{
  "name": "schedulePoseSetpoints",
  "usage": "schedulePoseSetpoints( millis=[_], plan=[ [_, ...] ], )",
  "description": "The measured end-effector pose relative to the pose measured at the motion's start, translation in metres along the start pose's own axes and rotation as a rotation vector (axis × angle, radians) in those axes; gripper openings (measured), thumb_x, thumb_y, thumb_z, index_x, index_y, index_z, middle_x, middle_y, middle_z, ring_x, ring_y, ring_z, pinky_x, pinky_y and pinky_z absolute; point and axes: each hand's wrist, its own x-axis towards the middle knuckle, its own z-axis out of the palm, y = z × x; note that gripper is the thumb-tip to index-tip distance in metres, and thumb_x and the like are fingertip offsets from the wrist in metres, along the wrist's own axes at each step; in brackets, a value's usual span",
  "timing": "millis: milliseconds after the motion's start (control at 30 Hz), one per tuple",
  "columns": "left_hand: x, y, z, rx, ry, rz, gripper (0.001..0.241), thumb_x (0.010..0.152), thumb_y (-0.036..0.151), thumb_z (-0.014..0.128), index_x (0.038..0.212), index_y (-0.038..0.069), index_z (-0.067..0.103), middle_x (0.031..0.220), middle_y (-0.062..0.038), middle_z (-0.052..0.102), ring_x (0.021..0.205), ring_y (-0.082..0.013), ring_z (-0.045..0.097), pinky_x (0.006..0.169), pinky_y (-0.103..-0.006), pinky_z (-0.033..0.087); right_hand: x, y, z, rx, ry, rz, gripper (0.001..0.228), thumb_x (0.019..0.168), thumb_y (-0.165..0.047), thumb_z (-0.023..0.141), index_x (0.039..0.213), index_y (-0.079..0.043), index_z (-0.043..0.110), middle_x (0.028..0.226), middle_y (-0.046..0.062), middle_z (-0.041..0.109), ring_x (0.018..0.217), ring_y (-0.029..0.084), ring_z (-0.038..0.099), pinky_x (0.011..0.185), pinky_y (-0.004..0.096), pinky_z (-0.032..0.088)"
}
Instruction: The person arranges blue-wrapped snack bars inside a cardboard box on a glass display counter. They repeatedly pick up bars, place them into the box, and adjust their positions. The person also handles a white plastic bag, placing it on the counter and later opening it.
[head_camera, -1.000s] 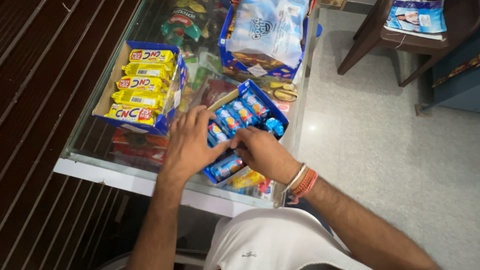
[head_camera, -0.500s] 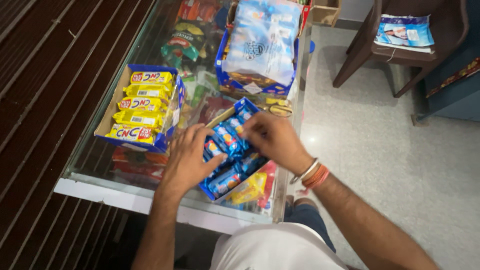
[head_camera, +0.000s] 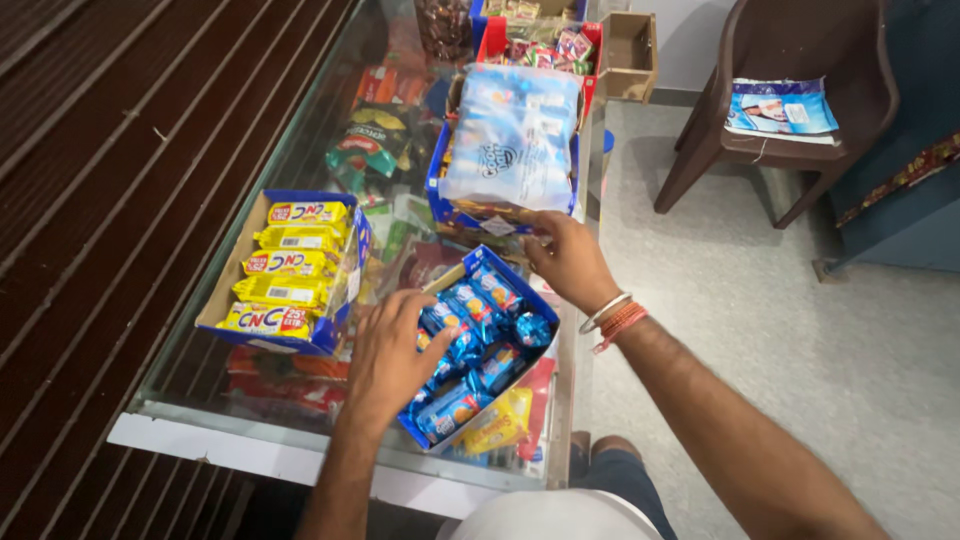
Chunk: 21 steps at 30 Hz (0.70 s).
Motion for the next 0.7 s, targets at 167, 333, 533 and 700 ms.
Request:
schedulePoseSetpoints(
  millis=[167,333,533,700],
  plan=[
    [-0.001,-0.001,0.001,0.002,-0.007,-0.033,0.042,0.083,0.035,0.078,0.113,0.009,0.066,0.116,-0.012,0.066,0.110,-0.0350,0.062,0.094,-0.0491,0.045,0.016,-0.001,0.008,-0.180,0.229,-0.389,0.040,0.091,-0.005,0.068,0.131,-0.003,0.064,0.129,0.020,0.067,0.119,0.040,0.063,0.102,0.046,0.051],
    [0.001,0.000,0.001,0.006,0.014,-0.061,0.040,0.084,0.036,0.077,0.111,0.009,0.067,0.114,-0.013,0.067,0.108,-0.0354,0.063,0.092,-0.0492,0.046,0.030,0.000,0.004,-0.217,0.312,-0.464,0.043,0.092,0.000,0.062,0.135,-0.002,0.061,0.133,0.021,0.065,0.122,0.041,0.061,0.105,0.048,0.048],
    [-0.001,-0.001,0.003,0.002,0.042,-0.061,0.039,0.086,0.037,0.076,0.111,0.009,0.066,0.111,-0.013,0.068,0.106,-0.0360,0.063,0.093,-0.0498,0.046,0.043,0.005,0.010,-0.333,0.130,-0.384,0.029,0.093,-0.003,0.062,0.123,-0.002,0.065,0.119,0.021,0.070,0.113,0.041,0.063,0.099,0.049,0.050],
    [-0.002,-0.001,0.004,0.003,0.039,-0.070,0.040,0.086,0.037,0.076,0.112,0.008,0.066,0.111,-0.014,0.068,0.105,-0.0364,0.063,0.092,-0.0498,0.046,0.058,0.009,0.015,-0.478,0.096,-0.460,0.037,0.085,-0.002,0.064,0.121,0.003,0.065,0.114,0.023,0.070,0.110,0.043,0.063,0.097,0.049,0.050]
  ],
)
